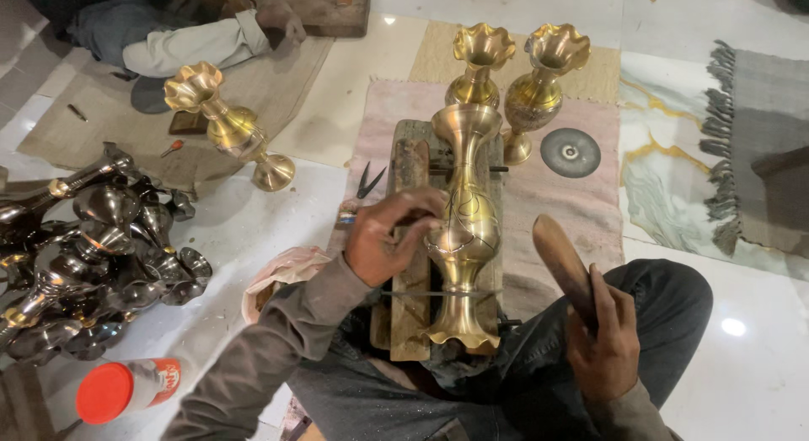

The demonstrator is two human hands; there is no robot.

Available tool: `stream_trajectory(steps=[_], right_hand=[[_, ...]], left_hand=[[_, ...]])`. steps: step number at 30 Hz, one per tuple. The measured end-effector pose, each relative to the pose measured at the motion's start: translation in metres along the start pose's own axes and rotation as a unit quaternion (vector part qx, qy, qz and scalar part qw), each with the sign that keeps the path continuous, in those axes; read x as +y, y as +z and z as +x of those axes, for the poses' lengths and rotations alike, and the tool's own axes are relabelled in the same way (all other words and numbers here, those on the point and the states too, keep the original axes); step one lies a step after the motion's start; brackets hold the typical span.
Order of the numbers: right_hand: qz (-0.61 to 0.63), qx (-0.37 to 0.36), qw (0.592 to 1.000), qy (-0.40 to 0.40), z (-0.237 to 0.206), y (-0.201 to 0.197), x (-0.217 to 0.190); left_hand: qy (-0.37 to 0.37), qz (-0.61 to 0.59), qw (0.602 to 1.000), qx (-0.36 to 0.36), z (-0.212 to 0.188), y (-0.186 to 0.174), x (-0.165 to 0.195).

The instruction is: The person sits on the floor with a brass candlestick held against a small anvil on their lap. They strike a punch held against the brass with a wooden mallet, engraving and shaping the surface, repositioning the punch and rotating the candlestick to work different areas.

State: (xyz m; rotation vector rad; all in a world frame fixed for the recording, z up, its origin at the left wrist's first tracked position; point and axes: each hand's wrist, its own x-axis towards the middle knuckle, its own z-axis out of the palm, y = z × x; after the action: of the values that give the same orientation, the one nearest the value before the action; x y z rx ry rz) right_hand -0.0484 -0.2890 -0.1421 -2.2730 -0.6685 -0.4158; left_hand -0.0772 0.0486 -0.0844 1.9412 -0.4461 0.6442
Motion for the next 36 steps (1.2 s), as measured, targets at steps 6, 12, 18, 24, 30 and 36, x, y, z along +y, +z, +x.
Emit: stream_trajectory(steps=[6,12,18,24,30,36], right_hand=[[0.030,-0.131,0.990,0.036,0.016,-0.003,0.015],[-0.023,-0.134,0.990,-0.037,0.039,-0.008,0.016],[-0.066,-0.139,0.985,-0.073,0.071,-0.027,0.013],[-0.138,-0.139,0.966,-0.166,0.109,-0.043,0.002],[-0.203,-0.137,0.937,-0.248,0.136,-0.054,-0.011],[-0.255,-0.135,0.912,-0.290,0.162,-0.068,-0.025]], left_hand=[[-0.129,-0.048,0.979,0.148,-0.022,0.025,0.017],[-0.192,-0.148,0.951,0.194,-0.018,0.055,0.024],[-0.213,-0.019,0.953,0.216,-0.006,0.063,0.036],[-0.218,0.041,0.947,0.231,-0.001,0.071,0.048],[-0.210,0.051,0.948,0.234,-0.001,0.072,0.048],[-0.208,0.035,0.946,0.247,-0.002,0.075,0.048]])
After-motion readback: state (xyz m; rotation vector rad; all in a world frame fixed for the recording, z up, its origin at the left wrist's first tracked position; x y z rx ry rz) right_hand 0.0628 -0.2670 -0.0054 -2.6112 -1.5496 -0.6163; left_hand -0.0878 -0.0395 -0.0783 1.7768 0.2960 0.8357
